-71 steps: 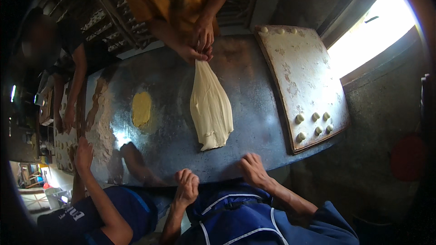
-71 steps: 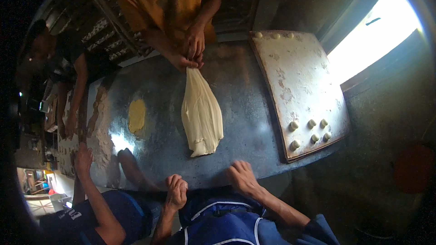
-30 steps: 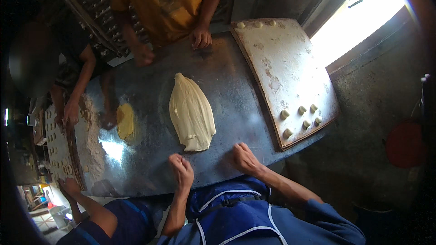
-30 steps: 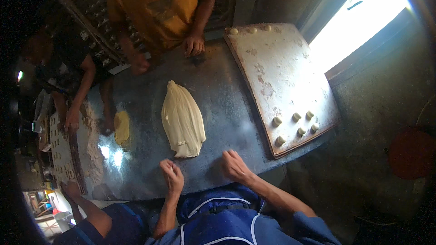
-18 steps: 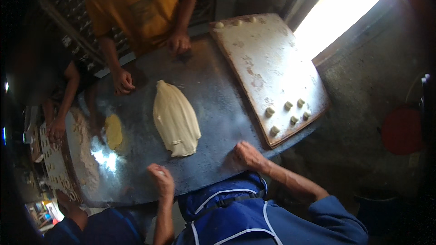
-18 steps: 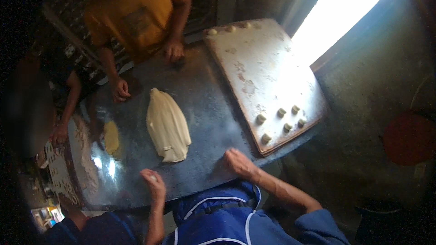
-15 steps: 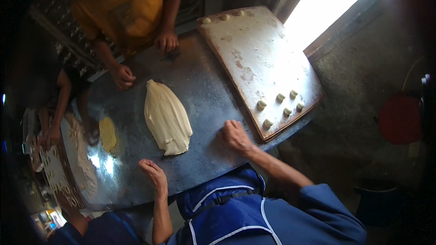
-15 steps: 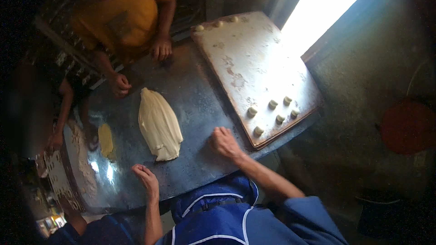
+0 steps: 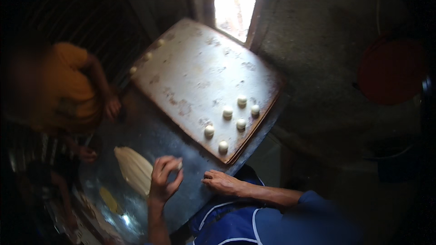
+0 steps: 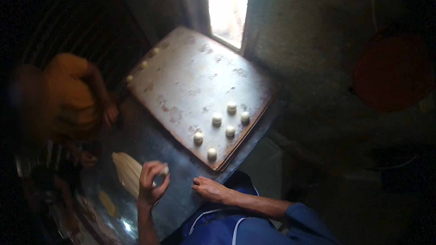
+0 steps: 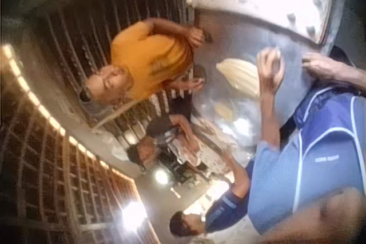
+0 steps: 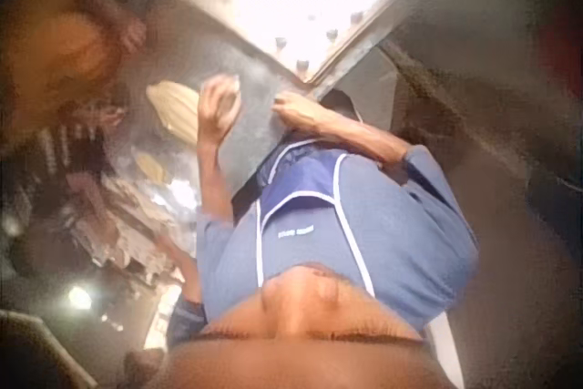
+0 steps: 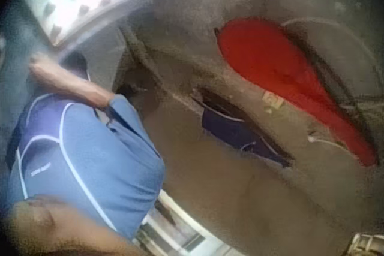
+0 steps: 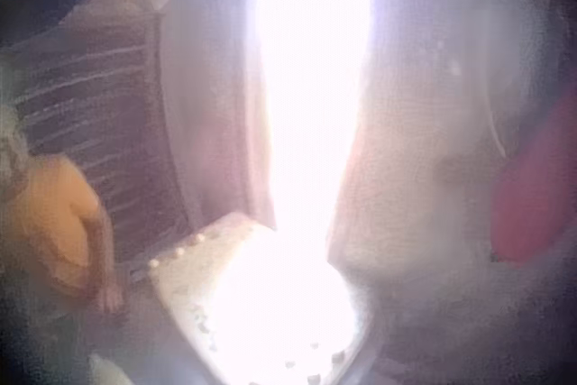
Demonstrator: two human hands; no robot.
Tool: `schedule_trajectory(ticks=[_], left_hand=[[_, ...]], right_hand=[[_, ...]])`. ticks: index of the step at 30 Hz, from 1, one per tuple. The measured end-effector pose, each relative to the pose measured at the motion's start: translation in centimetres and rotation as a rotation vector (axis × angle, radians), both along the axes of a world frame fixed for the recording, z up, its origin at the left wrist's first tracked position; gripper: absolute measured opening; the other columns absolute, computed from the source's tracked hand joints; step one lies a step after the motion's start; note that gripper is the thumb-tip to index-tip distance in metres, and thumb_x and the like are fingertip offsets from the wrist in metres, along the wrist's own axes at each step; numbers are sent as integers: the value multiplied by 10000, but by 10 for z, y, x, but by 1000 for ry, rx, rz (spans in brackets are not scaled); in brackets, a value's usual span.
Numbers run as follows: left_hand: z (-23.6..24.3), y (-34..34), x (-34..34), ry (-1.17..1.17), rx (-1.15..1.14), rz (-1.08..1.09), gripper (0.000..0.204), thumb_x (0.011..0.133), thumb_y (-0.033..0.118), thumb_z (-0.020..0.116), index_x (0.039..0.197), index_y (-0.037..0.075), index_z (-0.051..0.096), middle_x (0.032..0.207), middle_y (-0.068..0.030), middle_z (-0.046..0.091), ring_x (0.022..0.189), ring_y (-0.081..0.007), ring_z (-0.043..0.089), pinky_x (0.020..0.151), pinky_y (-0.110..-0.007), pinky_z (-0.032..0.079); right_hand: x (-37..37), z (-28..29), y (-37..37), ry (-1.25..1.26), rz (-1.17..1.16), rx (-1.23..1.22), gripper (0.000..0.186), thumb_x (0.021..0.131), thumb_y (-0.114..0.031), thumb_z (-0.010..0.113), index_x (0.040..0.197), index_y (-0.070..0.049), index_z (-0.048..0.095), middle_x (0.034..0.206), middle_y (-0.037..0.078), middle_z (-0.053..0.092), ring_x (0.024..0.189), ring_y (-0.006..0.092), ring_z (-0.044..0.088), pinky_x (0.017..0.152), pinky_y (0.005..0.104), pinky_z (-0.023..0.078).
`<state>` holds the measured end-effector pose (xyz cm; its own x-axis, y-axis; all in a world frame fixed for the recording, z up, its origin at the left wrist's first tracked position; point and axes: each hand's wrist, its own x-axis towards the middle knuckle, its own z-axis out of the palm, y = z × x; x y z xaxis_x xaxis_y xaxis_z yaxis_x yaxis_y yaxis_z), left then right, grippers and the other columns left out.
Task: The person repeatedly pinches small pieces of dough from a large sheet on a metal table, rolls them into balls, and places them on a wooden board. Another person assists by arranging the dough balls on the board.
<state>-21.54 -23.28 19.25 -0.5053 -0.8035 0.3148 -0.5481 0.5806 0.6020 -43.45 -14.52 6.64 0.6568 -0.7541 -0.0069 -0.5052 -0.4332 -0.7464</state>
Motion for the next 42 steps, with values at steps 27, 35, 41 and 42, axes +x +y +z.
schedule_trajectory(ticks=[27,35,41,42], left_hand=[[-114,-146,-251,173,122,22,592,784,55,727,1307,63,451,1047,-154,663,996,-327,658,861,-435,551],[-66,-64,-170,-24,-82,205,960,747,197,805,1568,43,332,1540,-178,458,1385,-361,462,1103,-475,345],[-79,134,-34,268,284,519,339,870,45,723,1194,19,626,1189,-153,668,1131,-338,647,1009,-418,491],[-92,166,-7,281,350,657,299,873,29,713,1161,8,632,1172,-172,664,1106,-336,659,958,-403,520]], right_hand=[[-235,34,-217,58,-644,-469,335,825,-53,726,1145,8,649,1008,165,644,983,357,631,865,440,523],[-161,94,-163,-15,-908,-624,555,798,-89,826,1300,-3,606,1103,176,661,1071,343,617,887,460,527],[5,61,-39,-267,-316,-90,543,793,-47,796,1310,-49,629,1145,191,635,1096,343,610,931,433,523],[50,59,-33,-197,-192,-97,506,799,-54,781,1284,-54,637,1157,189,625,1108,341,609,944,434,519]])
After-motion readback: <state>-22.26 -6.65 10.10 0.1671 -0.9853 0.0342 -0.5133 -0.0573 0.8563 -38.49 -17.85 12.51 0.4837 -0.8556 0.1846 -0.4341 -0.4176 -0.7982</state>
